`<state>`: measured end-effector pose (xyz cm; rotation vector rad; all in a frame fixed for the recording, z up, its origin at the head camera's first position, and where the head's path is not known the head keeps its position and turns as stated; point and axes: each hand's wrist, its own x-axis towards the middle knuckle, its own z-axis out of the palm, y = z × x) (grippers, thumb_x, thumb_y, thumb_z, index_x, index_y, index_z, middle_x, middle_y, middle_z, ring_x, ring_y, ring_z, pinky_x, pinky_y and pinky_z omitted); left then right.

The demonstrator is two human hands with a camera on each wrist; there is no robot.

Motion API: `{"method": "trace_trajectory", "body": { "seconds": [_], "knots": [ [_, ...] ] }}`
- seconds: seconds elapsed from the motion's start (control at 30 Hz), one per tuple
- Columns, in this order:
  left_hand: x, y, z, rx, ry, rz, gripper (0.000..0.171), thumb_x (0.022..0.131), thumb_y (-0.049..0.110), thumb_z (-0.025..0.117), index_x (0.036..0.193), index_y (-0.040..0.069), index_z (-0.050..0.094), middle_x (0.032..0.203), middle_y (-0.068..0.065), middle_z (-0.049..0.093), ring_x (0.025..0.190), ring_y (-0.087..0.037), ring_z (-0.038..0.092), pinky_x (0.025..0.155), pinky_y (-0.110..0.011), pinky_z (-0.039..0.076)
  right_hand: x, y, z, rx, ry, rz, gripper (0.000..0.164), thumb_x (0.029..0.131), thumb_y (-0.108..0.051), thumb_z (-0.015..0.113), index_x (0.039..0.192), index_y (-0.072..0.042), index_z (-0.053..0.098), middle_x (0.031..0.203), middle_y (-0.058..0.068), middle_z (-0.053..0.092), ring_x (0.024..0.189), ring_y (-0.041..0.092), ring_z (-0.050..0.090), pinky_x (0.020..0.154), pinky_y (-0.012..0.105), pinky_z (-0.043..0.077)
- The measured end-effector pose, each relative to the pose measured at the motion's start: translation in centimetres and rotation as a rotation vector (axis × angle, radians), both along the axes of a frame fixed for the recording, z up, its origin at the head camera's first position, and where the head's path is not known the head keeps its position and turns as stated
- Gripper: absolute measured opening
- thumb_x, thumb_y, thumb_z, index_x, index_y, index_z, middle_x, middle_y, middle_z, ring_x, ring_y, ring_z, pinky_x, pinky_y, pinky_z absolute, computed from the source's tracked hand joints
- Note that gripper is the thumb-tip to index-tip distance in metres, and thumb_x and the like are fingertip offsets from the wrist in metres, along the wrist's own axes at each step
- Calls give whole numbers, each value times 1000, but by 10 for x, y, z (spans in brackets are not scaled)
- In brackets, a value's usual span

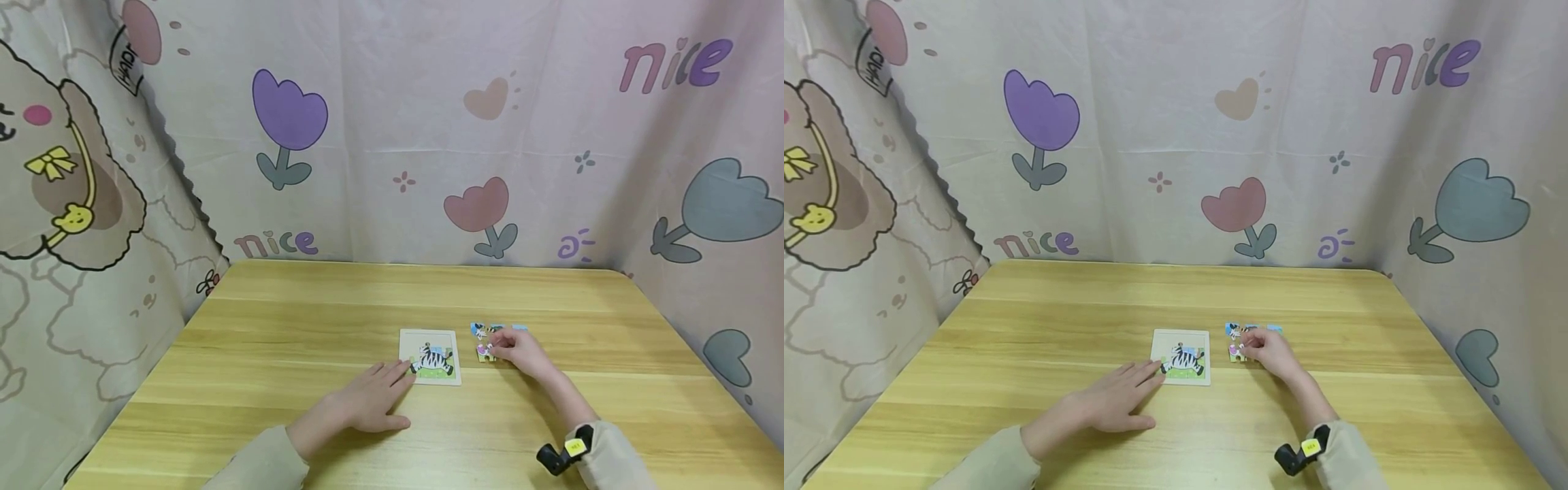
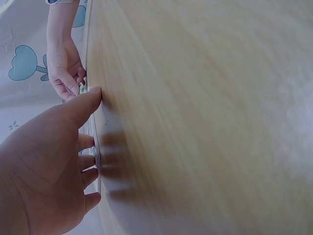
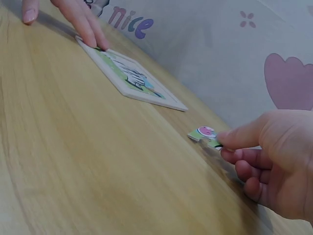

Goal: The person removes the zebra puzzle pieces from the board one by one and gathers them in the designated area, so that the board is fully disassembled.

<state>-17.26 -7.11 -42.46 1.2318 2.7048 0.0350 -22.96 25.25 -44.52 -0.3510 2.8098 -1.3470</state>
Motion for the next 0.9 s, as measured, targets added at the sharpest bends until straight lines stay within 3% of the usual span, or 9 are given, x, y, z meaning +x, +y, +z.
{"method": "trace_trajectory", "body": {
  "seconds": [0.2, 0.47, 0.9],
  "knots": [
    [0, 0, -1, 7, -7, -7, 74, 90, 54, 48, 144, 7, 31, 151, -14, 20, 138, -28, 20, 111, -45, 21, 1, -4, -1, 114, 35, -31, 7, 79, -5, 70, 86, -4, 67, 76, -1, 59, 72, 13, 51, 62, 26, 44],
    [0, 0, -1, -5, 6, 1, 74, 89, 55, 48, 144, 8, 31, 152, -12, 20, 138, -26, 20, 111, -43, 21, 0, -10, -1, 182, 51, -92, 9, 79, -8, 70, 84, -3, 65, 73, 0, 57, 69, 14, 51, 61, 28, 43],
    [0, 0, -2, 1, 6, -1, 74, 89, 55, 48, 145, 9, 31, 152, -12, 21, 138, -27, 20, 110, -43, 21, -3, -12, -1, 208, 75, -126, 9, 80, -12, 71, 82, -5, 65, 70, -1, 58, 66, 13, 50, 60, 28, 42]
  ]
}}
